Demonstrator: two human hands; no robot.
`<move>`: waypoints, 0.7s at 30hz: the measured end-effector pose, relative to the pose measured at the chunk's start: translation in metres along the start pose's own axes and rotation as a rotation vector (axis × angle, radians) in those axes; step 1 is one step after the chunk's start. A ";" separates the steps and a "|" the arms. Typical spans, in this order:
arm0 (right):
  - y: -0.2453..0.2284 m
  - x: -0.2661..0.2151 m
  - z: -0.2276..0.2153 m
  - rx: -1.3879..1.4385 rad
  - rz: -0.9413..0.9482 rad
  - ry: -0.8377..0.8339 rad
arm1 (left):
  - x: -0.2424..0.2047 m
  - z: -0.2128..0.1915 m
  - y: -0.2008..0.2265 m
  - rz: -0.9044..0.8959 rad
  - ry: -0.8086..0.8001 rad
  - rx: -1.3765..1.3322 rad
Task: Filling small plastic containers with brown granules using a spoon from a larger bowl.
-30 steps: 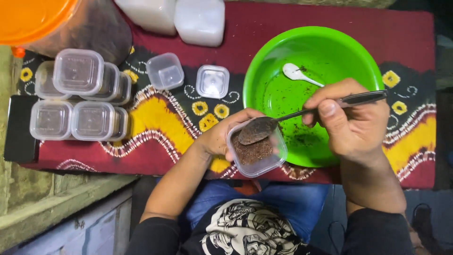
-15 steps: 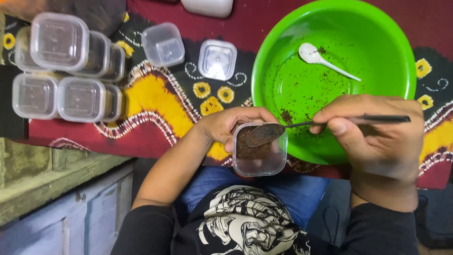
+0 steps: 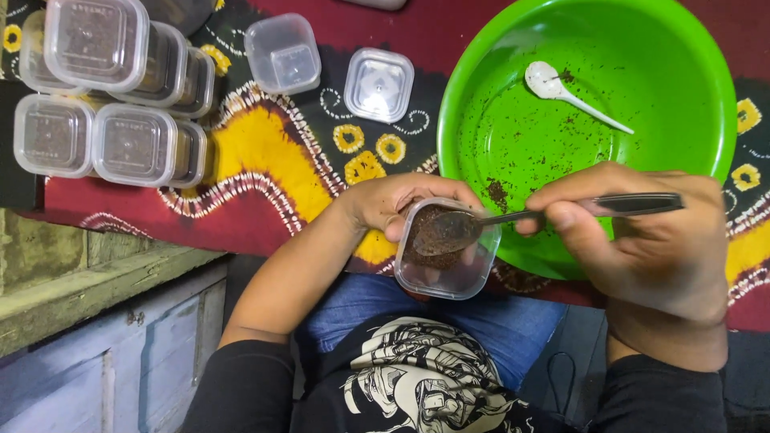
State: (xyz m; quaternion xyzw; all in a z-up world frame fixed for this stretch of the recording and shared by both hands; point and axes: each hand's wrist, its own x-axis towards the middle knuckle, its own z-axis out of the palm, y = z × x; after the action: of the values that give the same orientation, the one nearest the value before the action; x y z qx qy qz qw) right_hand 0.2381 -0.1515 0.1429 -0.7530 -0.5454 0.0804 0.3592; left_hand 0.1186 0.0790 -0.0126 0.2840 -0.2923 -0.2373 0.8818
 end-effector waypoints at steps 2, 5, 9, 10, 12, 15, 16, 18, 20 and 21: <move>-0.017 0.001 0.005 0.138 0.093 0.051 | -0.005 -0.007 -0.004 0.013 0.031 0.084; -0.010 0.002 0.006 0.173 0.058 0.057 | -0.001 -0.004 0.000 0.038 0.024 0.156; 0.020 -0.009 0.015 -0.185 -0.171 0.033 | -0.002 -0.002 -0.002 0.016 0.042 0.092; 0.019 -0.008 0.015 -0.184 -0.169 0.033 | -0.002 -0.002 -0.001 0.015 0.043 0.089; 0.017 -0.007 0.015 -0.093 -0.216 0.043 | -0.001 -0.003 0.000 0.028 0.041 0.125; -0.001 -0.002 0.011 0.052 -0.118 0.057 | 0.001 -0.001 0.003 0.008 0.001 0.086; -0.002 -0.003 0.010 0.052 -0.115 0.058 | 0.000 0.001 0.003 0.006 0.000 0.084; -0.005 -0.002 0.006 0.080 -0.061 0.042 | -0.003 0.003 0.003 -0.025 0.046 0.055; -0.003 -0.005 0.006 0.039 -0.048 0.059 | -0.002 0.001 0.003 -0.005 0.021 0.056; -0.003 -0.007 0.006 -0.002 -0.034 0.077 | -0.001 0.000 0.002 0.016 -0.004 0.056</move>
State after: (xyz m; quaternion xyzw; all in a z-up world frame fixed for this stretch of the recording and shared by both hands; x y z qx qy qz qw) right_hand 0.2300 -0.1549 0.1384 -0.7464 -0.5442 0.0448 0.3805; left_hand 0.1184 0.0816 -0.0115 0.3056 -0.3026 -0.2228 0.8749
